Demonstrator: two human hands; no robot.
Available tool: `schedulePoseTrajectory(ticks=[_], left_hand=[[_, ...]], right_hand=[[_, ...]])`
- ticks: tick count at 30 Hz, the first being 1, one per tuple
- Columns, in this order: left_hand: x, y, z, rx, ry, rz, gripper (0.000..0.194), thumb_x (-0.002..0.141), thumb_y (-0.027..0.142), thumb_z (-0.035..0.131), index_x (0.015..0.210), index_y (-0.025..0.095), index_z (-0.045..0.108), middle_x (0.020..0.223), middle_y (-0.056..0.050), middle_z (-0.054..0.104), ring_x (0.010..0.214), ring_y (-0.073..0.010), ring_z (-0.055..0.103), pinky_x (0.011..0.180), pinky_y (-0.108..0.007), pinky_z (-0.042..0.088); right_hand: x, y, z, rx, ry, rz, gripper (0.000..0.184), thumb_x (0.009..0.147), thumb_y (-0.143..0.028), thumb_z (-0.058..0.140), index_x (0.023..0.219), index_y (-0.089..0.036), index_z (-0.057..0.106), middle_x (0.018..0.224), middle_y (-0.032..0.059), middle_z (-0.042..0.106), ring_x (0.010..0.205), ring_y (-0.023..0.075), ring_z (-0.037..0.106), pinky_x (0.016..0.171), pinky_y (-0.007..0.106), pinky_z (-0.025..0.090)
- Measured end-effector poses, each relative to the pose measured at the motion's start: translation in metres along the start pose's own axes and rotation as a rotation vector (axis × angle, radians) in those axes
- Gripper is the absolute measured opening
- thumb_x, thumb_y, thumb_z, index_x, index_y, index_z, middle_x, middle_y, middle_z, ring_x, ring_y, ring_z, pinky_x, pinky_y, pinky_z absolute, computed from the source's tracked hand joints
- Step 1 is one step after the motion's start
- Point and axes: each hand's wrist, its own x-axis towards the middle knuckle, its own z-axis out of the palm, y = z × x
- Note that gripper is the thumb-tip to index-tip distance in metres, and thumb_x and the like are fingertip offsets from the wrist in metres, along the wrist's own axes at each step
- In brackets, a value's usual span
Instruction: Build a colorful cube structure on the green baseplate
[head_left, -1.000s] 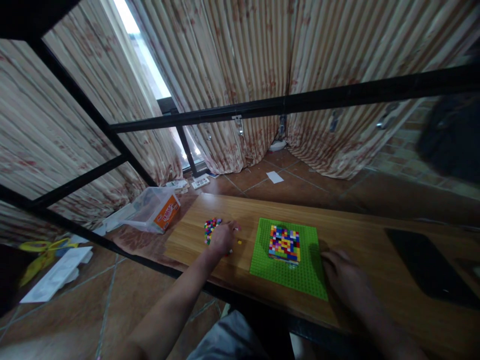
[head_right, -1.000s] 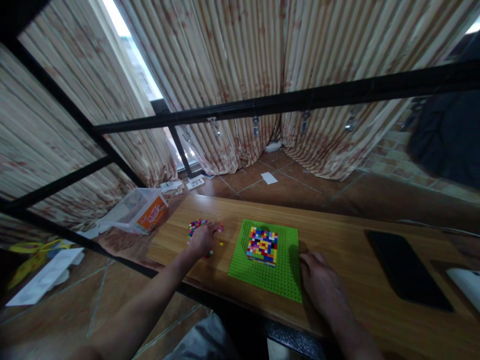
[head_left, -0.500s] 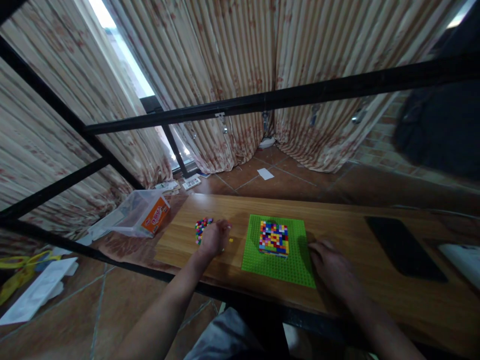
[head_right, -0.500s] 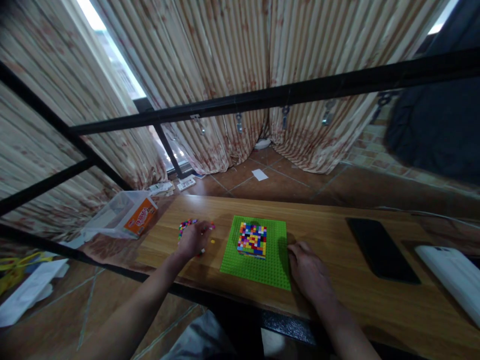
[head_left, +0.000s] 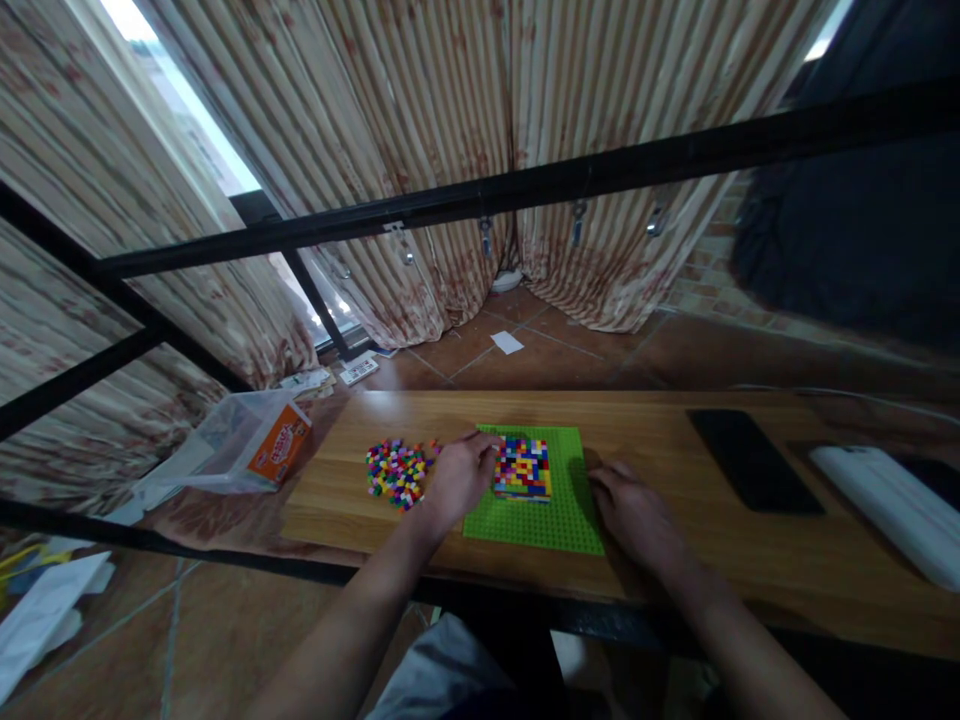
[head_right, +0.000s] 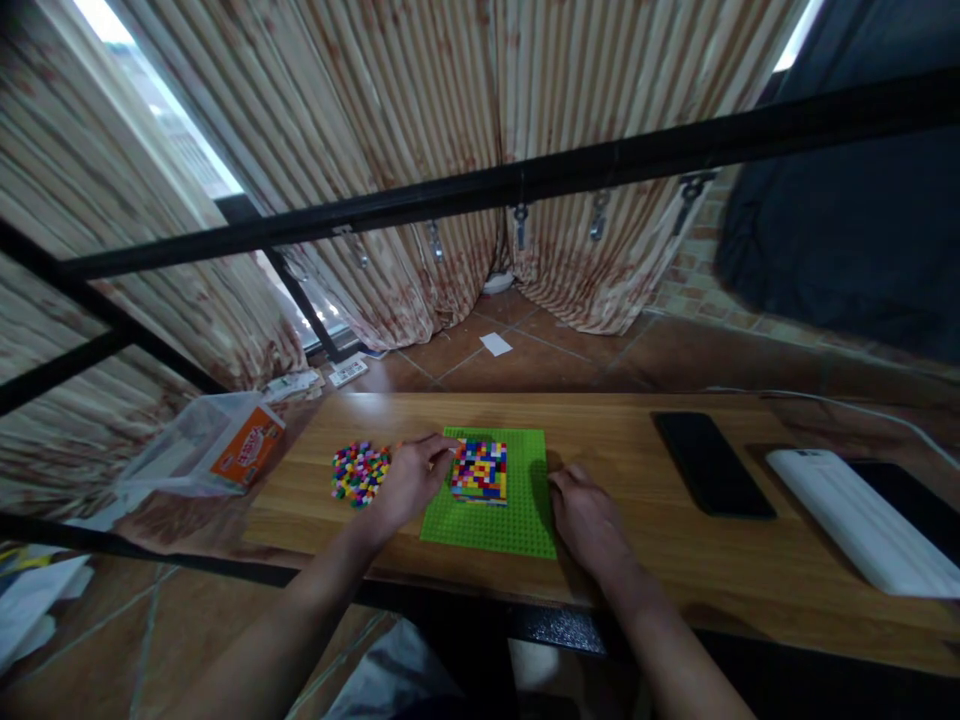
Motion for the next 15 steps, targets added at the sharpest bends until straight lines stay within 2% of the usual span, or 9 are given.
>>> schedulePoseTrajectory(ticks=[5,15], left_hand=[[0.008,0.000,0.002,0.135,-0.040,-0.038,0.020,0.090,0.016,0.051,0.103,0.019,0.066,0.095,-0.005,0.070,0.083,-0.0173,0.066,0.076,-0.027,0.050],[0.016,0.013,0.001,0.376,-0.200,-0.052,0.023,0.095,0.022,0.046,0.100,0.020,0.068,0.102,-0.007,0.069,0.095,-0.0184,0.065,0.086,-0.028,0.049]], right_hand=[[0.001,0.001,0.000,-0.003,0.002,-0.002,0.029,0.095,-0.019,0.040,0.103,-0.019,0.068,0.108,0.0077,0.064,0.086,0.0156,0.063,0.078,0.027,0.046],[0.001,-0.001,-0.002,0.004,0.003,-0.006,0.032,0.096,-0.021,0.037,0.101,-0.019,0.069,0.108,0.0086,0.064,0.084,0.0161,0.064,0.077,0.028,0.046]])
